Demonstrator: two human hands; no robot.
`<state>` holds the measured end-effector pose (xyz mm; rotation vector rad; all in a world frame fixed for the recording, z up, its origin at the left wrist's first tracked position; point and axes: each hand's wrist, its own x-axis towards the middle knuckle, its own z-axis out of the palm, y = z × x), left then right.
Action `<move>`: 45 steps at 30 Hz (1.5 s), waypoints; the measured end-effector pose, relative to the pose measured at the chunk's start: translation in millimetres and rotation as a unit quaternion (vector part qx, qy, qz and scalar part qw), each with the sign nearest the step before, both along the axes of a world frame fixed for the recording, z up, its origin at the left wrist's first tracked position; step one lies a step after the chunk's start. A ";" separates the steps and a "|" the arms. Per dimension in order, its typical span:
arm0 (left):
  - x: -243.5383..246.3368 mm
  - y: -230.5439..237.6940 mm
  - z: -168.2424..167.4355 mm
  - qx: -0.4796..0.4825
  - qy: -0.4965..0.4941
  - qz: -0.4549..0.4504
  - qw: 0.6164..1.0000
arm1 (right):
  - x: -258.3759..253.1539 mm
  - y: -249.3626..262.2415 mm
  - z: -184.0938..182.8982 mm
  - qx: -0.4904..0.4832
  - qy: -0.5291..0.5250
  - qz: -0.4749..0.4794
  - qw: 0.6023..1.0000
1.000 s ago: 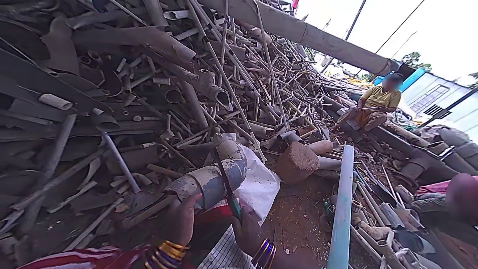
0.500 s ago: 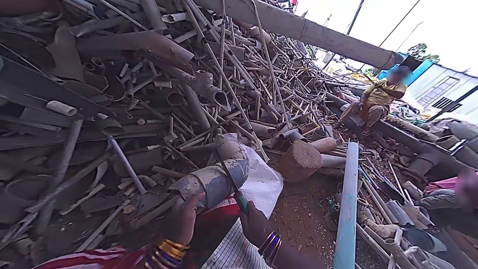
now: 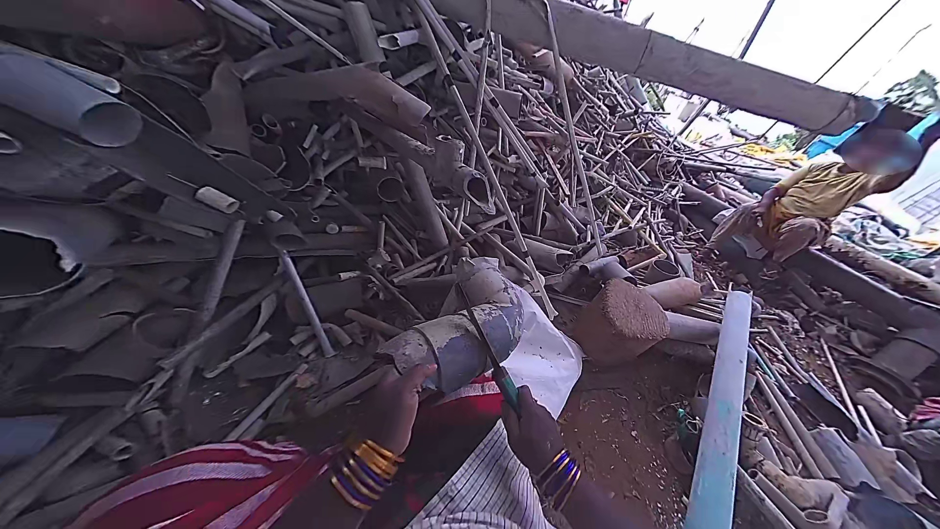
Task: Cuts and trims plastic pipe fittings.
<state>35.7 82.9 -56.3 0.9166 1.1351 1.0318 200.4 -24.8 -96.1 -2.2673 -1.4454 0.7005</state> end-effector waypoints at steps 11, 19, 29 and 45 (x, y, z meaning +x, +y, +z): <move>-1.6 12.9 14.5 -0.029 0.022 -0.043 0.998 | -22.1 3.9 -11.6 0.129 -0.023 0.003 0.991; -4.9 19.9 16.5 -0.065 -0.014 -0.042 0.997 | -18.8 5.5 -12.9 0.141 -0.045 0.020 0.989; -4.3 21.0 18.0 -0.055 0.012 -0.012 0.998 | -16.4 2.3 -14.3 0.141 -0.054 0.029 0.988; -5.9 23.5 13.1 -0.069 -0.061 -0.001 0.996 | -38.0 -15.1 -37.4 0.168 -0.011 -0.010 0.986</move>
